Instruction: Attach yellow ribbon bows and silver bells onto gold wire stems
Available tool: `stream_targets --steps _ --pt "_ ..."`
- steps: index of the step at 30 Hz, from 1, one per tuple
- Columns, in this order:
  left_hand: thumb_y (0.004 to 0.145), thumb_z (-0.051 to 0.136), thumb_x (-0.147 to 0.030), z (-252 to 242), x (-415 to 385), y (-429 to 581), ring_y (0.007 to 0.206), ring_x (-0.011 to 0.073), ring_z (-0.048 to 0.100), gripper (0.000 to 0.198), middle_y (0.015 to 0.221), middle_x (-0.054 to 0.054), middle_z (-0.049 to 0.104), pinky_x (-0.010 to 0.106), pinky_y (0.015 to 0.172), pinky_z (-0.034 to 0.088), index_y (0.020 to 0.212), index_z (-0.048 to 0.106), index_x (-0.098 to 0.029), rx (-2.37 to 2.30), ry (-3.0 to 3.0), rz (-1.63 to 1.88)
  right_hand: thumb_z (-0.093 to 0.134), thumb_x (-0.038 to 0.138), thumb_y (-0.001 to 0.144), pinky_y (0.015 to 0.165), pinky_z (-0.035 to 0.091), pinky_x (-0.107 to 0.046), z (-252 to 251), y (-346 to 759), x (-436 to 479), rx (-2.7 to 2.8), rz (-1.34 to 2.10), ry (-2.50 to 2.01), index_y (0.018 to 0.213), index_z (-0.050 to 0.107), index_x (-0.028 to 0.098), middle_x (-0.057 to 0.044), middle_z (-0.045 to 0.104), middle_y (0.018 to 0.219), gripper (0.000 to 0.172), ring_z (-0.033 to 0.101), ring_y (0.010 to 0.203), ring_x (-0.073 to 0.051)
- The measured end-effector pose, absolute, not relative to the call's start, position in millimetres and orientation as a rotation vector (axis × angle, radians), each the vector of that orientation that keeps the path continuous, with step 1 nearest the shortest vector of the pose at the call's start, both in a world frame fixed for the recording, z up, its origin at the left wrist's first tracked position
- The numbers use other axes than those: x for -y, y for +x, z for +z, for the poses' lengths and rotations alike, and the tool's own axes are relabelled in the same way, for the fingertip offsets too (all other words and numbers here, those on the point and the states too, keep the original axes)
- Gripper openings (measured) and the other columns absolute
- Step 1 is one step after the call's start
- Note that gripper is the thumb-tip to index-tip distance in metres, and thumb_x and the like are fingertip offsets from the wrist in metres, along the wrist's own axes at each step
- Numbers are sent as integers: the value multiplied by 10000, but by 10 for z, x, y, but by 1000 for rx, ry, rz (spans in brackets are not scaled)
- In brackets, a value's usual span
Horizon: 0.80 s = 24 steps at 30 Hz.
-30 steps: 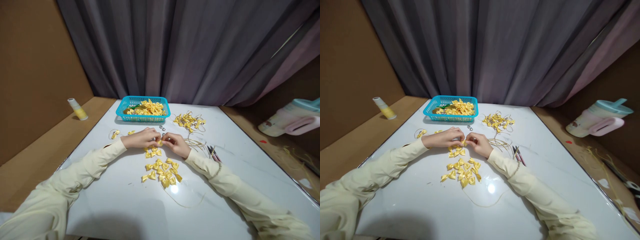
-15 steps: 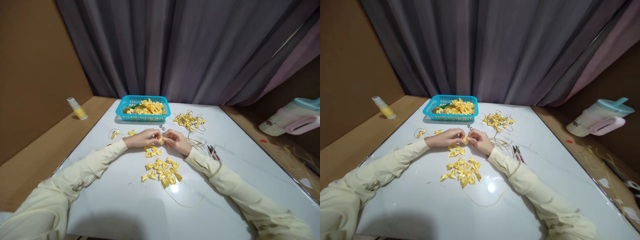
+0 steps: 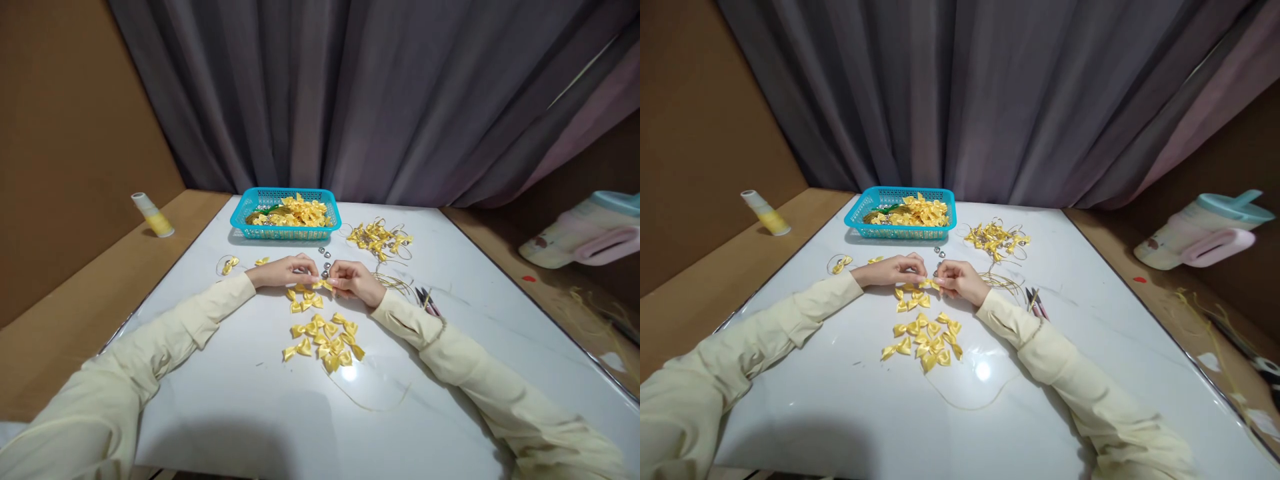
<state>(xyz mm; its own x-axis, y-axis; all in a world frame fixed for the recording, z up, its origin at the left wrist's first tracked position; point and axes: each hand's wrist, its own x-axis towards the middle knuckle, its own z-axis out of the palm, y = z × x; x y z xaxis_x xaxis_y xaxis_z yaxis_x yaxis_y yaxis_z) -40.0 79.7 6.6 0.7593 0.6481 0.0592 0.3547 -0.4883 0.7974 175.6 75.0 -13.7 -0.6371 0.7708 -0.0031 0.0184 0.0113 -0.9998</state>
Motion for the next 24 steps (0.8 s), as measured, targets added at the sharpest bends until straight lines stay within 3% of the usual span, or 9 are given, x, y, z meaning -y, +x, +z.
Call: stream_targets --steps 8,16,20,24 --pt "890 422 -456 84 -767 -374 829 151 505 366 795 16 538 252 795 388 753 570 -150 -809 2043 454 693 386 681 291 248 -152 -136 1771 -775 1700 1750 -755 675 477 153 12 612 531 318 385 311 -34" --pt "868 469 -414 9 -745 -331 771 132 500 278 813 2 505 237 726 397 808 546 -154 -854 2056 487 679 404 716 299 283 -142 -107 1748 -755 1745 1716 -780 744 498 148 14 612 579 315 430 348 -36" --pt "862 474 -427 2 -754 -335 739 127 490 289 784 -5 499 233 701 395 798 539 -153 -862 2043 503 702 404 691 297 293 -137 -98 1743 -751 1791 1725 -812 724 514 137 -7 623 599 329 504 393 -58" --pt "865 455 -472 30 -748 -334 764 139 491 362 769 7 505 247 730 399 736 550 -146 -857 2055 496 709 399 683 297 281 -136 -92 1758 -767 1826 1765 -813 662 493 140 -1 618 561 337 493 376 -56"
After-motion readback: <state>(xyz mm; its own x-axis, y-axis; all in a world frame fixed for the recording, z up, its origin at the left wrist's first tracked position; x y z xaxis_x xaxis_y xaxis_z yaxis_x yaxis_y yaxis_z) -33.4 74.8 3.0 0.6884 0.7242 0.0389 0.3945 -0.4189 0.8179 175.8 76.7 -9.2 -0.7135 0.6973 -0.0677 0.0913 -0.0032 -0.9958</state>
